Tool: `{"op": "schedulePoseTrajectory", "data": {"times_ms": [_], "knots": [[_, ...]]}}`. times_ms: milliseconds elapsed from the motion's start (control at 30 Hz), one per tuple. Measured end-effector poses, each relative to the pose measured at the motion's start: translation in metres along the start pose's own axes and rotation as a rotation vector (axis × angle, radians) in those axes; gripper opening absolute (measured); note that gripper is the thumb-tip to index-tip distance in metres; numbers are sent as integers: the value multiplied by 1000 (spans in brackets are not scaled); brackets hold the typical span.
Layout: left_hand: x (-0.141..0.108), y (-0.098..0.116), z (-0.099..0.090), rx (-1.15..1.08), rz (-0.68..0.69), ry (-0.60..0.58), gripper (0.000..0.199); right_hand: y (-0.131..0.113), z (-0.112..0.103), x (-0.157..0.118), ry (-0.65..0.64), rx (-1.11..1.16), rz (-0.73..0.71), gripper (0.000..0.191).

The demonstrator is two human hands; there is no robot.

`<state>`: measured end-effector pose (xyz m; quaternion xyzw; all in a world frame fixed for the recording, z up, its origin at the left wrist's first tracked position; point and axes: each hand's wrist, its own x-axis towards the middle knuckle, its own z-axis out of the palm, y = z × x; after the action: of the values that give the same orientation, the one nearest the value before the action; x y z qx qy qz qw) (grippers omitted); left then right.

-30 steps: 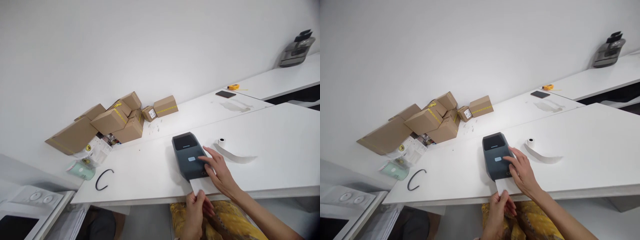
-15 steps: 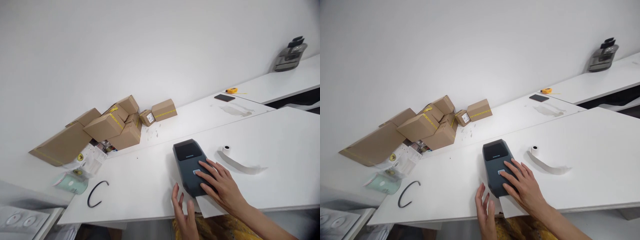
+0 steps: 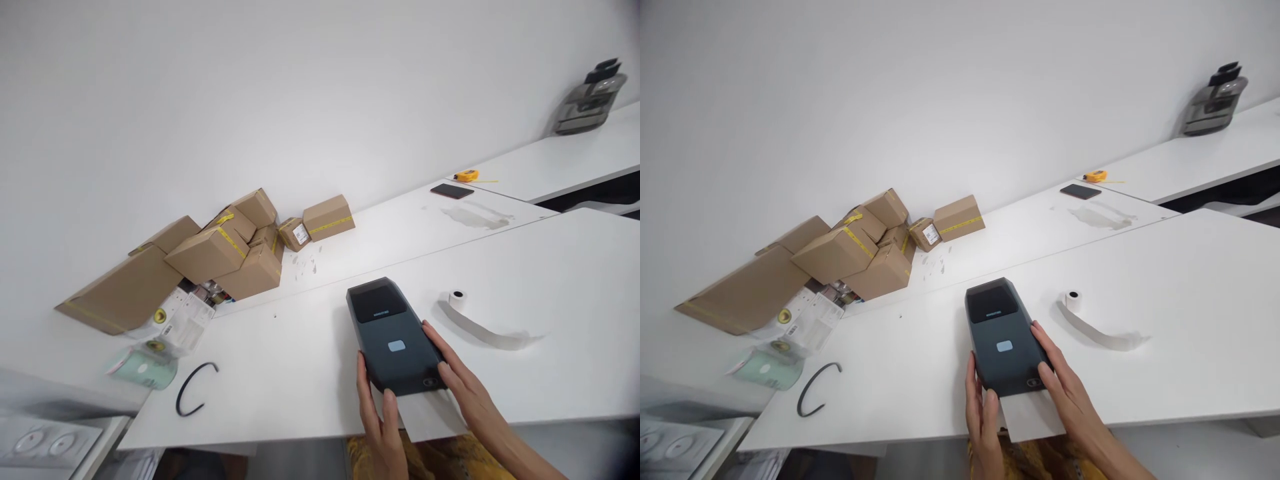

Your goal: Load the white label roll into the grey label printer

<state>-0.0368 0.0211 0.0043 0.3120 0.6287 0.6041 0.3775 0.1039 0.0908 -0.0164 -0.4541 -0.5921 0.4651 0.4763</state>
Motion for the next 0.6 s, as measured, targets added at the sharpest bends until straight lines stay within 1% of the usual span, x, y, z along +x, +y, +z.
{"op": "schedulePoseTrajectory", "data": {"times_ms": [100,167,233,300,400,467,533,600], "knots": [[-1,-2,2,-67,62,-3,75,-7,-3,1,-23,42,52,58],[0,-3,2,-89,86,10,71,-12,-6,2,-32,18,41,57],[4,0,2,-91,129,13,68,-17,-8,6,-39,-30,-24,55],[12,9,1,-86,211,13,67,-26,-10,17,-31,-103,-157,53],[34,34,1,-99,353,2,65,-49,-12,50,11,-260,-447,50],[54,50,2,-131,391,-12,62,-69,-11,80,33,-348,-606,45],[75,58,4,-132,388,33,58,-89,-9,112,37,-354,-672,41],[94,55,5,-74,343,72,52,-107,-5,141,37,-327,-646,40]]}}
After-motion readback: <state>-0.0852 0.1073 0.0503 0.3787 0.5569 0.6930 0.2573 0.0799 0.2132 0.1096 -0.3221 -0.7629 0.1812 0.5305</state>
